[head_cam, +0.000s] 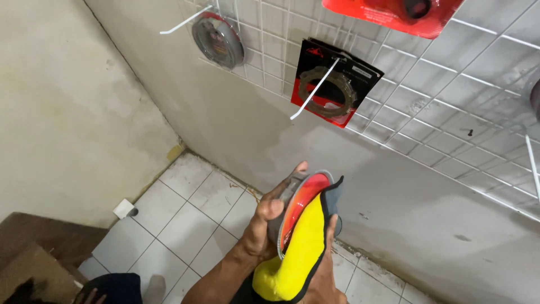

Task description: Clean a packaged motorcycle part using a microfibre cloth.

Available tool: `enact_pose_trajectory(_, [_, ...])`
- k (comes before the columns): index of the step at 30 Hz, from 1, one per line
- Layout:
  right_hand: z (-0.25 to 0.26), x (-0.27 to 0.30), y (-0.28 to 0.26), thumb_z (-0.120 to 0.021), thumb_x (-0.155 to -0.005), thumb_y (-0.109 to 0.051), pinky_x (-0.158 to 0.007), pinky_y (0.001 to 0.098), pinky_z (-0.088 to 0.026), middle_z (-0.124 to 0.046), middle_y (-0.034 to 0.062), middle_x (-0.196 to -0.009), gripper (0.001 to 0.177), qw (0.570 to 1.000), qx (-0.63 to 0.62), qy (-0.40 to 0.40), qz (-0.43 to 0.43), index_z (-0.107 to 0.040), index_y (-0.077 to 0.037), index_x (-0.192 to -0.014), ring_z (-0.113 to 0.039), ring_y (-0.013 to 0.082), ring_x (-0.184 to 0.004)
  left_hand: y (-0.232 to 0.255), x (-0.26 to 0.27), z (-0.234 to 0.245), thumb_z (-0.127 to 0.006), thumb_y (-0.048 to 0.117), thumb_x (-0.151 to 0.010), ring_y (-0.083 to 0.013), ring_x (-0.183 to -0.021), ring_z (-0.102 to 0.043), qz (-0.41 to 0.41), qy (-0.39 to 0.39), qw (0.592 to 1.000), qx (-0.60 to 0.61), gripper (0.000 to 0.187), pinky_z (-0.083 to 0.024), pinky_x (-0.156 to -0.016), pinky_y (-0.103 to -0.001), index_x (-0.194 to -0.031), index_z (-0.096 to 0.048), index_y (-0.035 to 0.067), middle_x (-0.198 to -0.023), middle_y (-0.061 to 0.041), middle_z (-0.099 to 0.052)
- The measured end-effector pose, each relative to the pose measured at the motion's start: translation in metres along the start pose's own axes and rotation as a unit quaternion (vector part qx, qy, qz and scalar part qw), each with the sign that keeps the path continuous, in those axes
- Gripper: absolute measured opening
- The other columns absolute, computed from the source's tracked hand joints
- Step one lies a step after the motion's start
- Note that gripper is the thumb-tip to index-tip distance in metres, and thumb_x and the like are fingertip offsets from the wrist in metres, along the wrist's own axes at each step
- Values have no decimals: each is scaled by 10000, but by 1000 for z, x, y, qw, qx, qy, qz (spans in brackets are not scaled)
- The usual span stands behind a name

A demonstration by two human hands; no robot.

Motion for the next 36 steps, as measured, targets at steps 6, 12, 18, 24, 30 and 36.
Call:
enact_pose_trajectory(6, [-7,-21,5,-390,-964,-477,-1163,850,32,-524,225,-1417,636,1000,1,6,2,-454,-39,-1421,-436,449,-1396,4,-6,-2,-624,332,-884,-231,-1049,-602,31,-39,999,10,955,-579,-900,-302,-1657,-159,19,-1436,-246,-448])
enact_pose_trajectory(12, [-4,-30,13,-414,-954,-470,-1149,868,28,-547,222,-1394,627,1000,-2,6,5,-471,-41,-1407,-458,448,-1379,9,-10,5,-582,425,-884,-336,-1378,-426,46,-40,996,-68,892,-393,-1153,-511,-1622,-212,89,-1603,-199,-338])
enact_pose_trajectory(18, [0,-44,32,77,-947,-830,-1285,726,101,-412,191,-1586,1023,998,-49,39,10,-360,-112,-1530,-312,447,-1533,16,-17,4,-553,429,-890,-227,-1091,-570,7,0,997,-77,919,-492,-964,-359,-1631,-201,14,-1404,-197,-503])
enact_pose_trajectory(24, [-7,-37,10,-179,-1010,-563,-1162,845,111,-500,220,-1464,690,1000,-2,18,5,-451,-103,-1447,-380,466,-1446,19,-29,3,-604,384,-875,-305,-1287,-494,36,-49,997,48,951,-457,-1084,-432,-1657,-163,72,-1545,-220,-381])
enact_pose_trajectory(30, [-1,-42,15,-260,-988,-586,-1178,846,66,-517,274,-1347,721,996,11,85,6,-454,-6,-1370,-449,494,-1337,17,-27,8,-636,389,-860,-310,-1266,-504,31,-50,997,51,975,-494,-1045,-416,-1643,-174,39,-1508,-223,-384])
enact_pose_trajectory(36, [0,-40,24,-210,-1025,-495,-1215,811,115,-589,166,-1311,606,996,-5,85,2,-530,-83,-1333,-466,399,-1371,17,-24,5,-675,337,-851,-276,-1267,-547,80,-38,995,50,978,-501,-1066,-377,-1650,-192,46,-1575,-209,-389])
Point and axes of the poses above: each hand's wrist, its own x-axis away from the middle knuckle, its own z-axis out of the back of the hand, y = z × x, the point moved 1 cm from there along -x, towards the middle knuckle
